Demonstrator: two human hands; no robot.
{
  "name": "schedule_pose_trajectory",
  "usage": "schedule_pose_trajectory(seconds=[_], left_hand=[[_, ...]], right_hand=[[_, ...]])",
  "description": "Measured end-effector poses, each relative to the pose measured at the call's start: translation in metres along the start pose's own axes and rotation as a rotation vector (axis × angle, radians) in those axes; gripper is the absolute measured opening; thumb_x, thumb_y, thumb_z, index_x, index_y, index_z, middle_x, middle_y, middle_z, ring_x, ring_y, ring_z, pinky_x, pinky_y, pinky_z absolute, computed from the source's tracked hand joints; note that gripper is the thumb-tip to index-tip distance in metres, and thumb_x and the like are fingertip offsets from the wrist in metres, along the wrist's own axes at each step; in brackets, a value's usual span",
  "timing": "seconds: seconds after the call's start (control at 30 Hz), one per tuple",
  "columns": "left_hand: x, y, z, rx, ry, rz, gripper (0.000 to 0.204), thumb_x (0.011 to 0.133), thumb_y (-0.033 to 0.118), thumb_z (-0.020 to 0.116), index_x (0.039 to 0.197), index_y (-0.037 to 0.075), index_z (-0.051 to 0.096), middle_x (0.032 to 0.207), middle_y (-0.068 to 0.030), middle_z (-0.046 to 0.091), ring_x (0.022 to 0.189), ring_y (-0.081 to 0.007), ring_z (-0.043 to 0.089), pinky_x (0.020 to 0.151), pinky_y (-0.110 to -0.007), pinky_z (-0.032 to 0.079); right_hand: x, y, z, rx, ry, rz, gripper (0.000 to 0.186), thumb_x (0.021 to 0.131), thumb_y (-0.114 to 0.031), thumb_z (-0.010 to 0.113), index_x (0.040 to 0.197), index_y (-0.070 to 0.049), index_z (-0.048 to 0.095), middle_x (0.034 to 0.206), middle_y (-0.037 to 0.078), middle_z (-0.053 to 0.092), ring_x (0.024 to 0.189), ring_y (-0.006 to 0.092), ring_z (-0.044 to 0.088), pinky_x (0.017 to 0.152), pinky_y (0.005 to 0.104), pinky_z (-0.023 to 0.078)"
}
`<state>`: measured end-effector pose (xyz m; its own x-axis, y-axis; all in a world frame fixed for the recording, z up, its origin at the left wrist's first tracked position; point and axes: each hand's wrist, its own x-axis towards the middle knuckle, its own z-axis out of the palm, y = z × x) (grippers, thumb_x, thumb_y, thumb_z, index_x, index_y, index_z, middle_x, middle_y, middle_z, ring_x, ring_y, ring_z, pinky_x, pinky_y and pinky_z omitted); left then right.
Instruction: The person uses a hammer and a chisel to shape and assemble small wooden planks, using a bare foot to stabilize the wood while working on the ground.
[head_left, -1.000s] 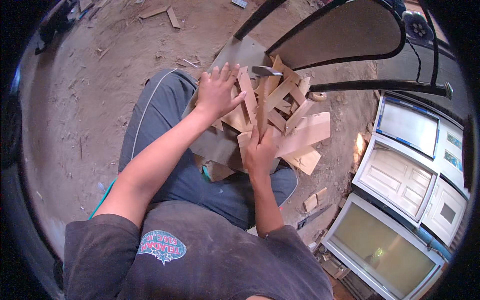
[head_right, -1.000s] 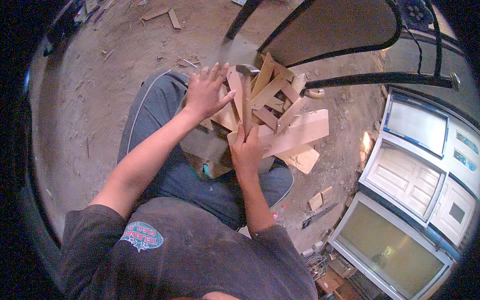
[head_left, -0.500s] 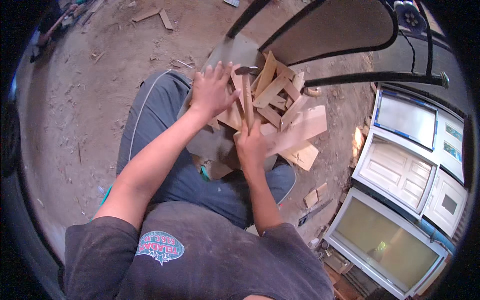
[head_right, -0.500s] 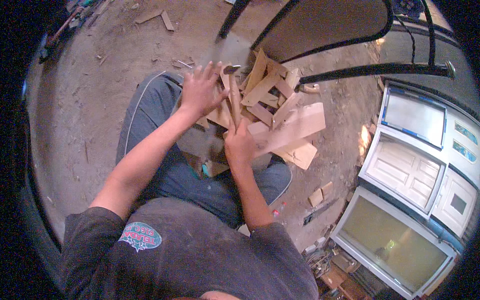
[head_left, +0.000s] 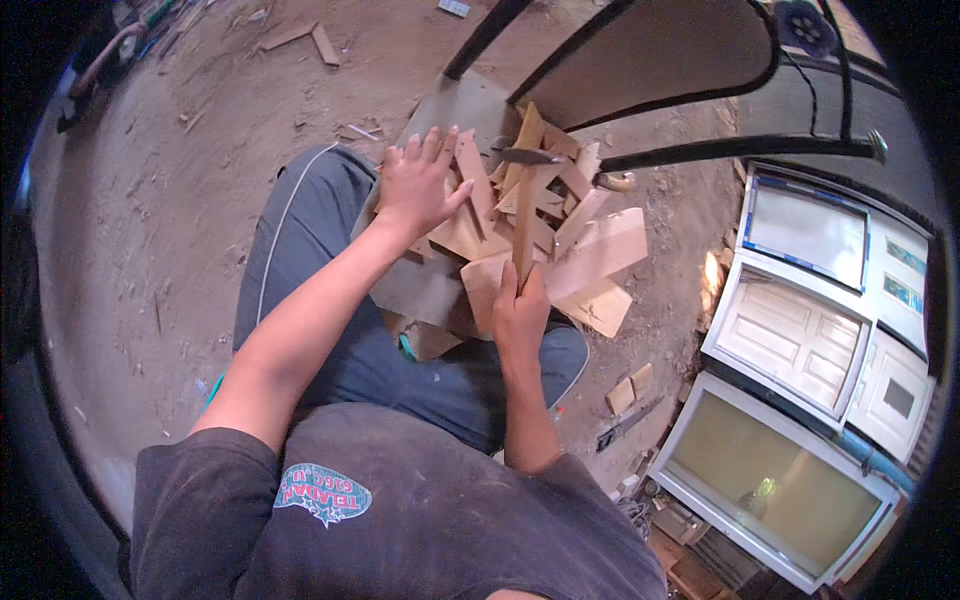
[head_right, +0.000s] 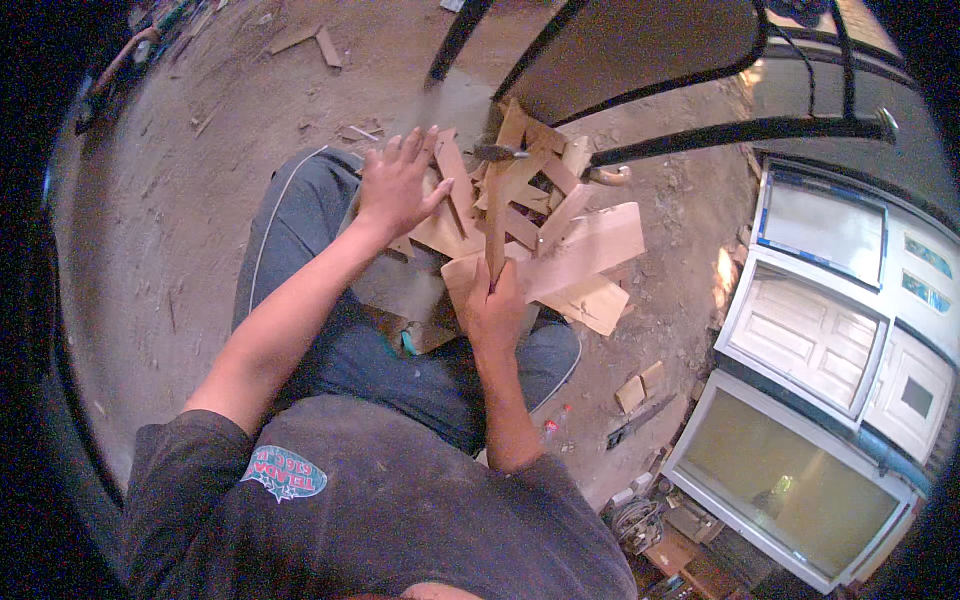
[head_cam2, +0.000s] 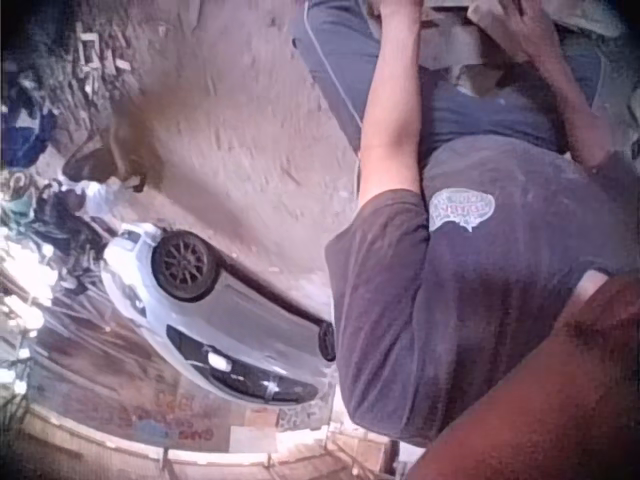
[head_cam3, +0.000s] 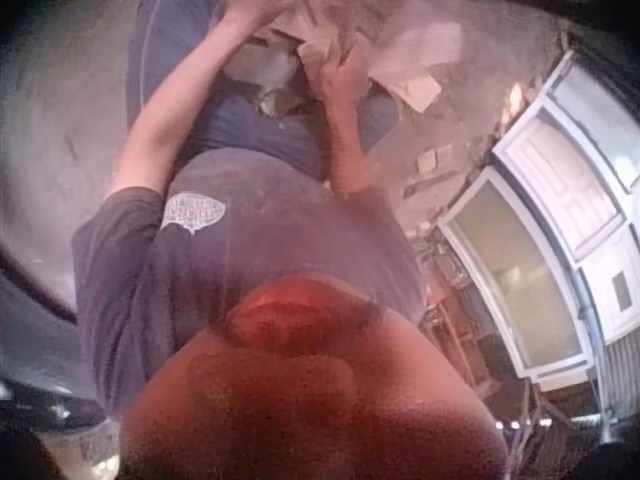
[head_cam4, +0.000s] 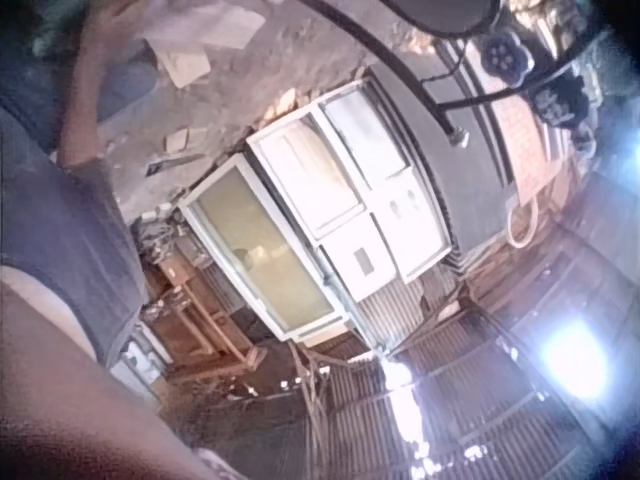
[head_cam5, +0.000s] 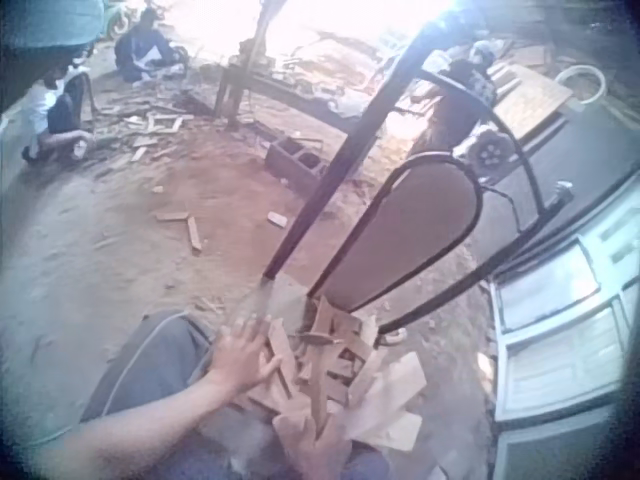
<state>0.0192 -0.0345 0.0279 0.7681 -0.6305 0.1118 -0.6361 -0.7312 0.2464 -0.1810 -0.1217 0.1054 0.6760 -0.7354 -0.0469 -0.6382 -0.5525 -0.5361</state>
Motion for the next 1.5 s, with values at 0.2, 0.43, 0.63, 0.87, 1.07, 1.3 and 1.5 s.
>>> schedule_pose_trajectory(seconds=[0.2, 0.43, 0.63, 0.87, 1.07, 1.3, 1.5], left_hand=[[0.006, -0.006, -0.005, -0.059, 0.047, 0.05, 0.088, 0.092, 0.065, 0.064, 0.16, 0.014, 0.043, 0.148, -0.008, 0.06, 0.133, -0.0269, 0.055, 0.102, -0.051, 0.044], [0.015, -0.005, -0.003, -0.166, -0.058, -0.037, 0.089, 0.087, 0.061, 0.073, 0.159, 0.015, 0.045, 0.14, -0.0095, 0.065, 0.122, -0.03, 0.061, 0.101, -0.051, 0.045], [0.043, -0.014, -0.022, -0.364, -0.298, -0.2, 0.069, 0.081, 0.05, 0.083, 0.135, 0.01, 0.065, 0.123, -0.0146, 0.072, 0.113, -0.0354, 0.068, 0.097, -0.052, 0.048], [0.024, -0.04, -0.065, -0.802, -0.164, -0.248, 0.043, 0.079, 0.03, 0.089, 0.104, 0.004, 0.065, 0.102, -0.0193, 0.075, 0.099, -0.0382, 0.073, 0.084, -0.048, 0.055], [-0.039, -0.021, -0.136, -0.66, 0.27, 0.005, 0.031, 0.086, 0.013, 0.081, 0.101, 0.007, 0.054, 0.088, -0.0095, 0.072, 0.085, -0.0303, 0.074, 0.07, -0.042, 0.053], [-0.065, -0.026, -0.205, -0.493, 0.753, 0.477, 0.031, 0.082, 0.006, 0.081, 0.094, 0.009, 0.052, 0.094, -0.0034, 0.074, 0.076, -0.0201, 0.07, 0.066, -0.035, 0.049], [-0.083, -0.022, -0.214, -0.589, 0.691, 0.461, 0.03, 0.084, 0.009, 0.083, 0.104, 0.007, 0.061, 0.097, -0.0066, 0.076, 0.081, -0.0238, 0.073, 0.069, -0.035, 0.054]], right_hand=[[-0.01, 0.011, -0.033, -0.116, -0.165, 0.044, 0.033, 0.102, -0.037, 0.064, 0.112, -0.006, 0.065, 0.093, 0.025, 0.072, 0.086, 0.0482, 0.07, 0.074, 0.0575, 0.054], [-0.004, 0.012, -0.036, -0.134, -0.163, -0.083, 0.036, 0.099, -0.038, 0.069, 0.118, -0.008, 0.068, 0.096, 0.023, 0.074, 0.087, 0.0461, 0.072, 0.075, 0.0551, 0.056], [-0.025, 0.016, -0.039, -0.129, -0.149, 0.012, 0.035, 0.098, -0.037, 0.07, 0.117, -0.007, 0.068, 0.089, 0.022, 0.072, 0.082, 0.0414, 0.071, 0.072, 0.0506, 0.054], [-0.068, 0.025, -0.045, -0.049, -0.03, 0.026, 0.034, 0.097, -0.034, 0.073, 0.115, -0.005, 0.069, 0.083, 0.021, 0.071, 0.076, 0.0401, 0.071, 0.068, 0.0469, 0.054], [-0.098, 0.024, -0.064, 0.026, 0.061, -0.02, 0.03, 0.094, -0.027, 0.077, 0.115, -0.006, 0.069, 0.087, 0.021, 0.073, 0.078, 0.0417, 0.073, 0.07, 0.0464, 0.056], [-0.122, 0.033, -0.066, 0.063, 0.237, -0.231, 0.02, 0.093, -0.017, 0.078, 0.106, -0.005, 0.068, 0.078, 0.011, 0.069, 0.064, 0.0222, 0.065, 0.062, 0.0346, 0.051], [-0.146, 0.025, -0.063, 0.044, 0.259, -0.3, 0.017, 0.095, -0.015, 0.075, 0.107, -0.004, 0.069, 0.077, 0.014, 0.068, 0.061, 0.0264, 0.066, 0.06, 0.0352, 0.05]])
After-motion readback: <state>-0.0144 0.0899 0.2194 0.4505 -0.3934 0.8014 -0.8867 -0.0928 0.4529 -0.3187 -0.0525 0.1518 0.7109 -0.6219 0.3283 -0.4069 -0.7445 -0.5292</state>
